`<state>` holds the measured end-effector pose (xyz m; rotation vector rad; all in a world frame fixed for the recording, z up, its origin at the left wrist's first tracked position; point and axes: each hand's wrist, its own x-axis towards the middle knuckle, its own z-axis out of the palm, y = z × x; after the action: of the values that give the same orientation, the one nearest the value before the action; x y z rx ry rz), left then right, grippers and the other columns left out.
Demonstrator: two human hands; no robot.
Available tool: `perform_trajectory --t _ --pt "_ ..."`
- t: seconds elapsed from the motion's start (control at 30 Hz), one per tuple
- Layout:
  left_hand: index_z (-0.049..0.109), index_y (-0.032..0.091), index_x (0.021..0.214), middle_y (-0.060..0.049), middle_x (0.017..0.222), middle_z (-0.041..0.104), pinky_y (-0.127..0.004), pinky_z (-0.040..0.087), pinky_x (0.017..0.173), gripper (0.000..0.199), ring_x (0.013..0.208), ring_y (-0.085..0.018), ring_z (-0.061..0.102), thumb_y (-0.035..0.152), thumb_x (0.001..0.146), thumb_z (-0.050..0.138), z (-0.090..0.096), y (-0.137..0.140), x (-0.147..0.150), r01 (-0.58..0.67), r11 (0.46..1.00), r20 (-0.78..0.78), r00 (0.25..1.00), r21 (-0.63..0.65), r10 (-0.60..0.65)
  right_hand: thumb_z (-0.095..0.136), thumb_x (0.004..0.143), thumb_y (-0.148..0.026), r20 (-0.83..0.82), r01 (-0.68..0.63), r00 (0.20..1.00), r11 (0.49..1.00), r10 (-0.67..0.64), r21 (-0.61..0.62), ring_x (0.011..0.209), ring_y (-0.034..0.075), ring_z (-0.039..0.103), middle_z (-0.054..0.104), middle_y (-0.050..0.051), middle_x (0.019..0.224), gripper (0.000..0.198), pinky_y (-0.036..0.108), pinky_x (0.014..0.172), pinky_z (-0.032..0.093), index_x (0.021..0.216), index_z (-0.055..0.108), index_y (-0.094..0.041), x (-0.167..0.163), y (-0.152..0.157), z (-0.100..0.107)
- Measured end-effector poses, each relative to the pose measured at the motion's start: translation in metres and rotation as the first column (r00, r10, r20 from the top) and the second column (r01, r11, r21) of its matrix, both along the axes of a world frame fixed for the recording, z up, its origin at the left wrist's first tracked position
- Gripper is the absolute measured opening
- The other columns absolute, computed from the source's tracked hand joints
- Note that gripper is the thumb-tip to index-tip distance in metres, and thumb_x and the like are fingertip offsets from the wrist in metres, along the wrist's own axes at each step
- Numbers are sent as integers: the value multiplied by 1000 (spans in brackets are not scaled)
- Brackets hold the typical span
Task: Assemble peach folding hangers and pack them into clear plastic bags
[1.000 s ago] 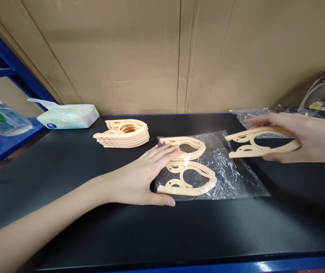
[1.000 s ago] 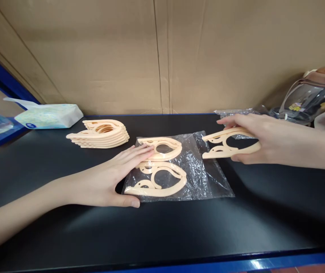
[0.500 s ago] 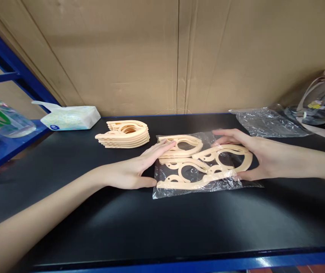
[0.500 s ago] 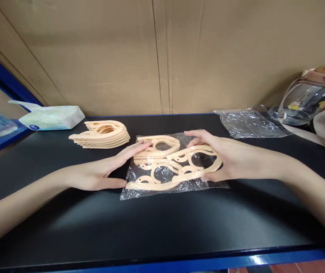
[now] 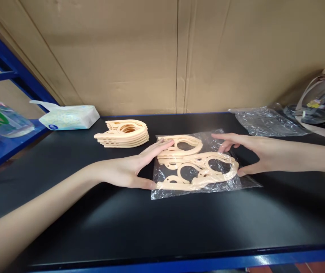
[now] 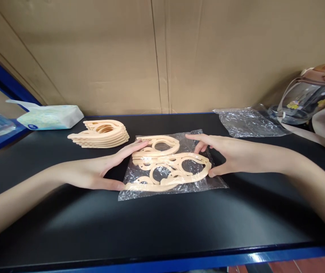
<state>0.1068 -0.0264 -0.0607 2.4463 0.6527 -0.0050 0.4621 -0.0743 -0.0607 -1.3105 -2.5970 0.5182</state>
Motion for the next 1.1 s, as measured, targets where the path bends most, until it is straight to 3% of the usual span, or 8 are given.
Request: perform_trajectory --t 0.13,0.3,0.47,0.77,1.1 --pt "-4 35 152 -3 161 -5 -48 13 118 95 148 -24 -2 33 86 64 0 0 1 -7 999 -23 1000 -34 7 69 79 -37 -53 -33 998 995 28 -98 104 22 62 63 3 116 83 39 89 52 148 25 -36 -11 0 -3" --pt "-3 33 152 -3 161 -6 -47 9 119 95 148 -24 -4 38 86 64 1 1 1 -20 997 -32 999 -80 18 71 77 -42 -183 -41 983 975 0 -219 97 21 63 64 2 110 85 36 85 51 148 26 -34 -28 -2 -7" --pt "-3 35 152 0 161 -6 -45 7 120 94 148 -25 -6 38 86 64 0 4 1 -4 995 -38 999 -96 0 70 80 -39 -254 -76 967 953 -1 -294 111 22 58 61 1 121 83 36 96 45 149 22 -39 -26 0 -8" --pt "-3 35 152 -1 161 -4 -45 9 120 93 148 -25 -4 37 87 63 -2 3 0 3 998 -20 1000 -69 -5 70 80 -39 -349 -68 937 972 -16 -227 106 20 60 64 1 118 79 38 97 46 147 29 -35 -37 -1 -17" --pt "-4 35 152 -1 161 -4 -47 9 119 92 148 -23 -4 36 87 62 -3 3 1 -4 999 -29 1000 -51 2 71 80 -37 -421 -78 906 970 -28 -232 109 20 60 65 2 121 75 38 98 45 146 35 -34 -39 1 -21"
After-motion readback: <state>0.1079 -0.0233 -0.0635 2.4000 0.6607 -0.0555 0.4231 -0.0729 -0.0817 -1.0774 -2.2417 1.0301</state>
